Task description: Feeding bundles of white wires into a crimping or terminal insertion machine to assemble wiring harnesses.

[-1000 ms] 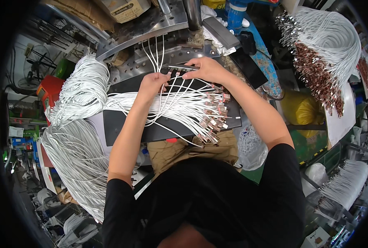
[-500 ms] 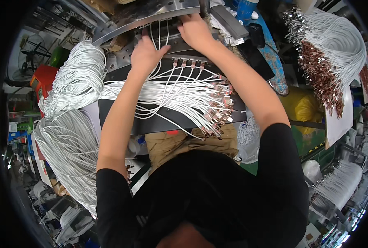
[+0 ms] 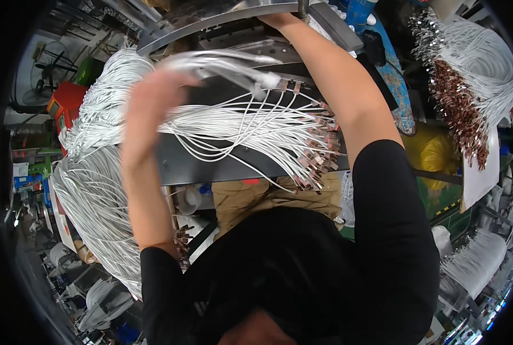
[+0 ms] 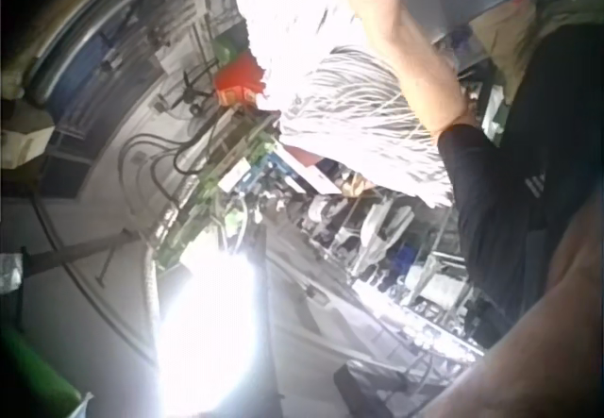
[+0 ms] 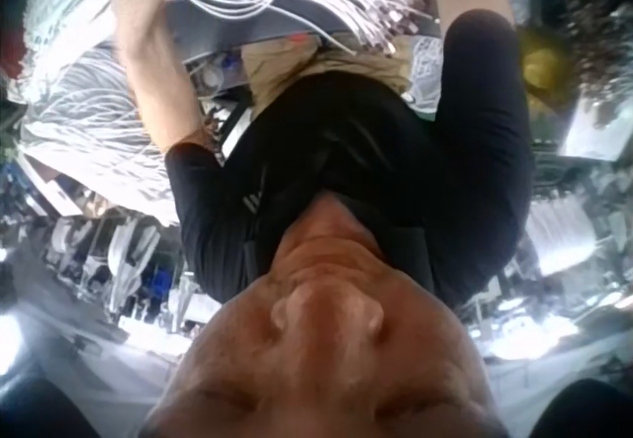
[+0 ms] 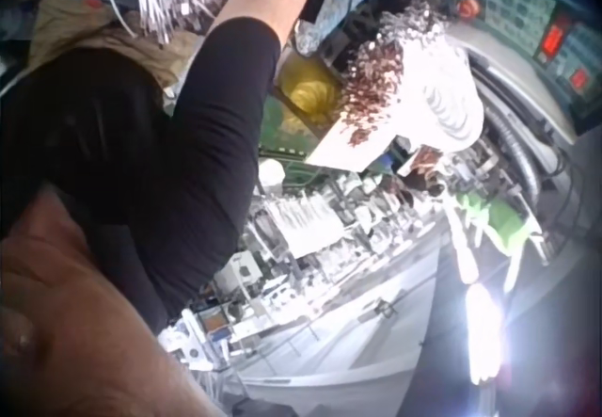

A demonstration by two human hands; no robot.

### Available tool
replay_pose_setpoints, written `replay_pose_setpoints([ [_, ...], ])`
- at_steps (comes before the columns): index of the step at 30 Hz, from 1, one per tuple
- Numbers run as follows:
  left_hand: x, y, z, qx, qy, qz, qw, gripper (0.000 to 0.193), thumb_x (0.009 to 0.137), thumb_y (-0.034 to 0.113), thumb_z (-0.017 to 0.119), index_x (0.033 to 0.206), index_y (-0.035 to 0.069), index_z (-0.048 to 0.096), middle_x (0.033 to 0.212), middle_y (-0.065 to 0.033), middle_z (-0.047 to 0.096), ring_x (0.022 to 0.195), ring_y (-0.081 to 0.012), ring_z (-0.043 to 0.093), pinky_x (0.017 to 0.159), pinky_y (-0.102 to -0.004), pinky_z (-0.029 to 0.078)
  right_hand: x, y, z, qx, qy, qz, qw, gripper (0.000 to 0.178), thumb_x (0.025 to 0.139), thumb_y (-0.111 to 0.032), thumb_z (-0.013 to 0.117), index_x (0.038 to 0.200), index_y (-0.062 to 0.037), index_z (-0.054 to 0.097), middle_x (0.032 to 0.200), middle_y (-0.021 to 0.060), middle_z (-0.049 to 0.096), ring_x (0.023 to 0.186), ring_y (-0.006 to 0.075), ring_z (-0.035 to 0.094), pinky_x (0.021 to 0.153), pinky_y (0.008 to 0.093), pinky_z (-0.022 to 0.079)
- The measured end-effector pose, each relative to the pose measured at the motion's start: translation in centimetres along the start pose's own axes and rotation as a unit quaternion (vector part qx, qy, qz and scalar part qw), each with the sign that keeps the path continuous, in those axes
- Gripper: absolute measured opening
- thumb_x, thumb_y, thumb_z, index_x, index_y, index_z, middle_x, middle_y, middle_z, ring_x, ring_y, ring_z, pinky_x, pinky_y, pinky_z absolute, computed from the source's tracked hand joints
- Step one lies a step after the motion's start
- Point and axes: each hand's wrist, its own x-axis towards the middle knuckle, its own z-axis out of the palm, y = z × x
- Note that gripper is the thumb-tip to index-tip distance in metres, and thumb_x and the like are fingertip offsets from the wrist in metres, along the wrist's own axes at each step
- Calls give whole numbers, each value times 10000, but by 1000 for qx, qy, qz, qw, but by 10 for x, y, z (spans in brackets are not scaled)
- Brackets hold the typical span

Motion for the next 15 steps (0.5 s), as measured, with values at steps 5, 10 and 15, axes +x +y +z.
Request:
replay_pose_setpoints([
  [5, -22, -78, -182, -34, 576, -58, 815, 399, 960, 378, 528, 901, 26, 704, 757, -78, 663, 664, -171, 579, 632, -314, 451, -17, 11, 11, 370, 109, -64, 920, 172, 961, -210, 626, 989, -43, 654, 916, 111, 663, 807, 223, 625, 691, 378, 517],
  [10, -98, -126, -125, 317, 385, -304, 812, 449, 960, 353, 514, 761, -8, 690, 649, -98, 651, 578, -187, 565, 597, -341, 446, -80, -83, -59, 6, -69, 58, 996, 453, 878, -397, 708, 1196, -81, 648, 1063, 206, 667, 1049, 368, 603, 928, 432, 469],
  [15, -65, -72, 68, 286, 120, 33, 950, 102, 826, 96, 731, 905, 59, 678, 829, -84, 644, 734, -252, 622, 681, -359, 518, -129, -91, -110, -111, -75, -16, 991, 331, 891, -296, 700, 1175, -127, 677, 958, 153, 626, 962, 343, 586, 862, 431, 473],
])
